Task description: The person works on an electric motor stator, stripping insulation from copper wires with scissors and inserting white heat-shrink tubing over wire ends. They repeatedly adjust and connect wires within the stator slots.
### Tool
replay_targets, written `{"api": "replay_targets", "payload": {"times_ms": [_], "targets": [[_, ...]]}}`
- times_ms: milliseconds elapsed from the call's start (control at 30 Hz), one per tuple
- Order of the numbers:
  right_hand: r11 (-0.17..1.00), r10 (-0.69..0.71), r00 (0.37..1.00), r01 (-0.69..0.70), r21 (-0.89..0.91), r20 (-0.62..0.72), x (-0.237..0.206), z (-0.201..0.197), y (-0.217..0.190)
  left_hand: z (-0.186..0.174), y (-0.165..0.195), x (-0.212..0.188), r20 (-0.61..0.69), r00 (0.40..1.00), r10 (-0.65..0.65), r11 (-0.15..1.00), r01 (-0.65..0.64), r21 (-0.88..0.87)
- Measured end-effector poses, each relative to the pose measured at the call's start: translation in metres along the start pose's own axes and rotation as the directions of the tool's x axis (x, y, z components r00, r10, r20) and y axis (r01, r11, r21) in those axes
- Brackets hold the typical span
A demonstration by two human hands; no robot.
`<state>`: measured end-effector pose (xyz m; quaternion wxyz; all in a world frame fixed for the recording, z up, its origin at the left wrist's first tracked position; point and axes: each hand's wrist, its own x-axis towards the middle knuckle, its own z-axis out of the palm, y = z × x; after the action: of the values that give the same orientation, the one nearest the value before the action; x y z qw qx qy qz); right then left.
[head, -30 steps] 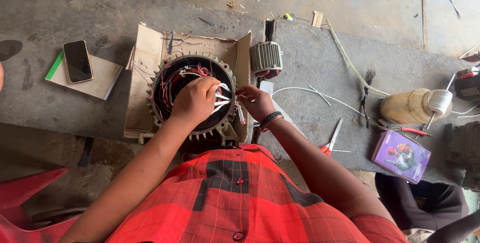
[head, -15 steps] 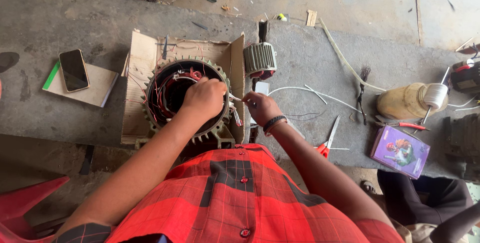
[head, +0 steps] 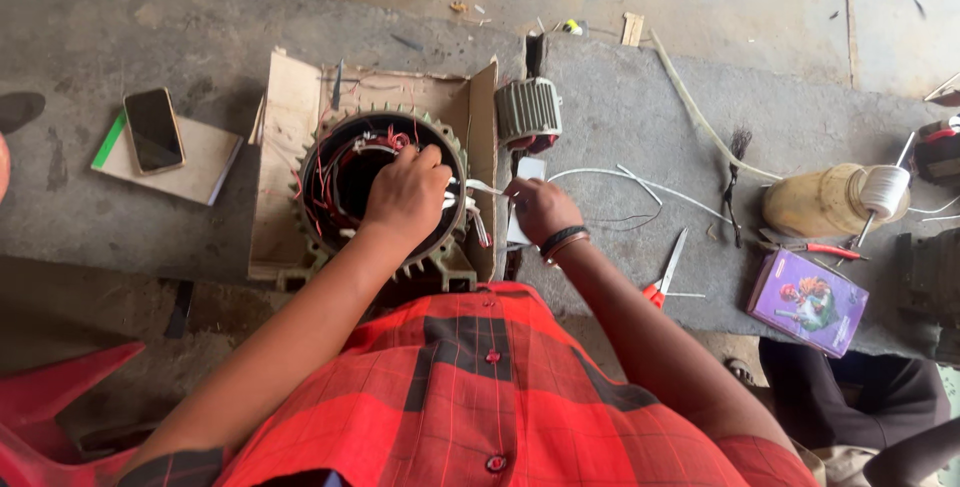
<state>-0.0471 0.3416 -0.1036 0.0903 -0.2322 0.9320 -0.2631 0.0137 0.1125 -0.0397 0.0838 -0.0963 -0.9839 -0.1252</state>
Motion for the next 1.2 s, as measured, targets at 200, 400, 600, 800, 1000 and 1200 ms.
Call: {"api": "replay_targets", "payload": {"times_ms": [200,400,600,800,1000,1200], "targets": [[0.991,0.012,1.000,-0.010,-0.135,0.017,0.004,-0.014,0.004,-0.005,0.007,0.009,0.014,1.000,0.000,0.998,-0.001,0.063],[0.971,0.034,0.999,-0.028,-0.237,0.023,0.006,-0.026,-0.004,-0.013,-0.001,-0.006,-0.003,1.000,0.016,0.990,-0.016,-0.143],[0.986,0.108,0.977,-0.080,-0.149,0.186,0.004,-0.022,-0.016,-0.011,-0.010,-0.021,0.004,0.996,-0.087,0.971,0.086,-0.222],[0.929,-0.126,0.991,0.098,0.357,0.055,0.025,0.004,-0.034,-0.015,-0.025,-0.021,0.000,1.000,-0.008,0.936,0.008,-0.352],[0.829,-0.059,0.990,-0.024,0.559,0.131,0.036,0.013,-0.034,-0.016,-0.033,-0.027,-0.014,0.996,-0.089,0.803,0.063,-0.593],[0.848,0.045,0.975,-0.153,0.508,0.219,0.037,0.014,-0.028,-0.012,-0.029,-0.021,-0.010,0.968,-0.249,0.824,0.207,-0.528]]}}
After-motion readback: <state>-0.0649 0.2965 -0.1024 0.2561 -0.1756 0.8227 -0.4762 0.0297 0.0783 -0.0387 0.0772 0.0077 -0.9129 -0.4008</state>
